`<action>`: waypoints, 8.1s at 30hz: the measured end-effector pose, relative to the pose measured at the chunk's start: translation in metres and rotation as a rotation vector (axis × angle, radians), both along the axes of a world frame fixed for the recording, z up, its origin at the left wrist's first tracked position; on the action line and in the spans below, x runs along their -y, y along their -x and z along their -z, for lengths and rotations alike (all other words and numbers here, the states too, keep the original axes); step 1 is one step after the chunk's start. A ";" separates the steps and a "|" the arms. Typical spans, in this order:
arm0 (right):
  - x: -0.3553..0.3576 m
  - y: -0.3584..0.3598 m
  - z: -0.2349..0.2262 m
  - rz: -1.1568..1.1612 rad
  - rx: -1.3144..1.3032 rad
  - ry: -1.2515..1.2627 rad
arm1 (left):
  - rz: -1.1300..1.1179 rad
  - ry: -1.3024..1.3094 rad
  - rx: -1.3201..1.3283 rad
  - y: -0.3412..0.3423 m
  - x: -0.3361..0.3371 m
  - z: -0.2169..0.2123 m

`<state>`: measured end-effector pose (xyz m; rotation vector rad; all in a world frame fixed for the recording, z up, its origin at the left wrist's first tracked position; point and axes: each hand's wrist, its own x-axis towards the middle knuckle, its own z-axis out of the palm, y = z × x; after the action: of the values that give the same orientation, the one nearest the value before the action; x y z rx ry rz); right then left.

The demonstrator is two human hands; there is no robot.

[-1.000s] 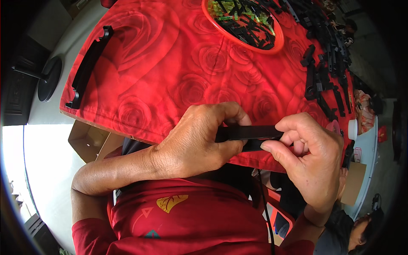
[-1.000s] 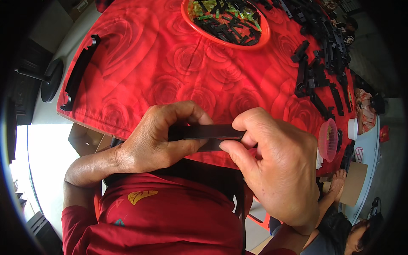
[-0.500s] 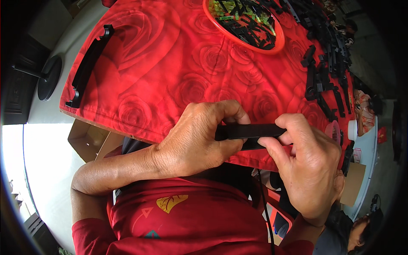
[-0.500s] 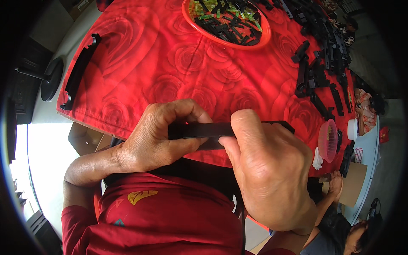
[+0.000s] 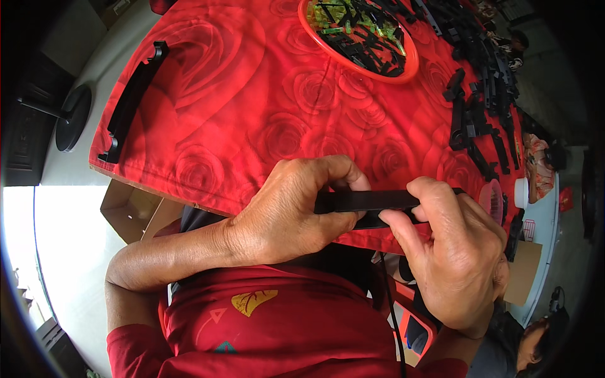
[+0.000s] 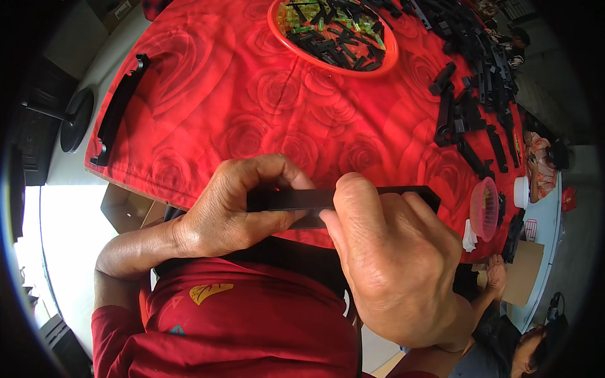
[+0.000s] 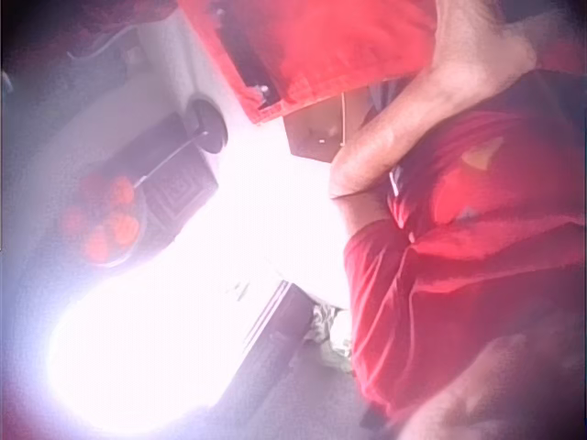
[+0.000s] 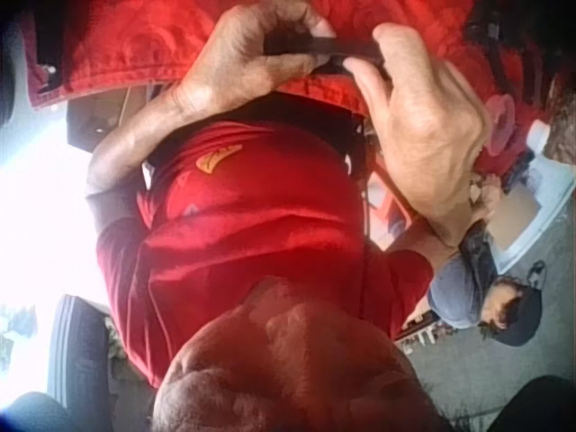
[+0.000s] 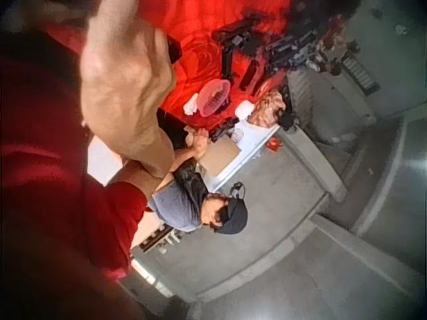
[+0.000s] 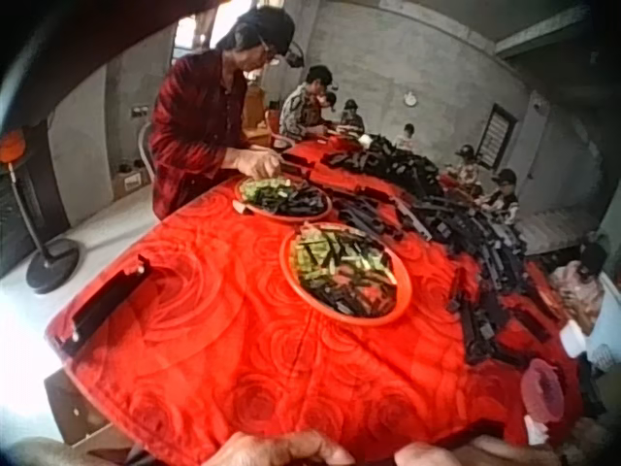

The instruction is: The person assembles plastic components by hand, likely for toy or airsoft gun frames.

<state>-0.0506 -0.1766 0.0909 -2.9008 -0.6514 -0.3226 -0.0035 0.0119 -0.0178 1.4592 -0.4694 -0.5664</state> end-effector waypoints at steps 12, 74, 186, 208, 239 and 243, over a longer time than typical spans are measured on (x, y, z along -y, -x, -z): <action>0.001 -0.004 -0.007 0.052 -0.078 0.096 | -0.011 0.019 0.025 0.002 0.003 0.001; 0.046 -0.034 0.039 0.053 -0.870 -0.412 | 0.086 -0.191 -0.097 -0.001 0.013 -0.001; 0.035 -0.010 0.081 0.390 -0.409 -0.960 | -0.057 -0.214 0.154 0.006 0.016 0.018; 0.034 -0.007 0.095 0.425 -0.451 -0.935 | -0.059 -0.239 0.136 0.007 0.018 0.029; 0.049 -0.038 0.113 0.368 -0.625 -0.840 | 0.046 -0.445 0.875 -0.009 -0.007 0.030; 0.040 -0.040 0.103 0.411 -0.645 -0.755 | 0.127 -0.422 1.037 -0.014 -0.008 0.039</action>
<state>-0.0108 -0.2168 -0.0116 -2.1658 0.1591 0.2757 0.0106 0.0199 -0.0572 2.0895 -1.3133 0.0607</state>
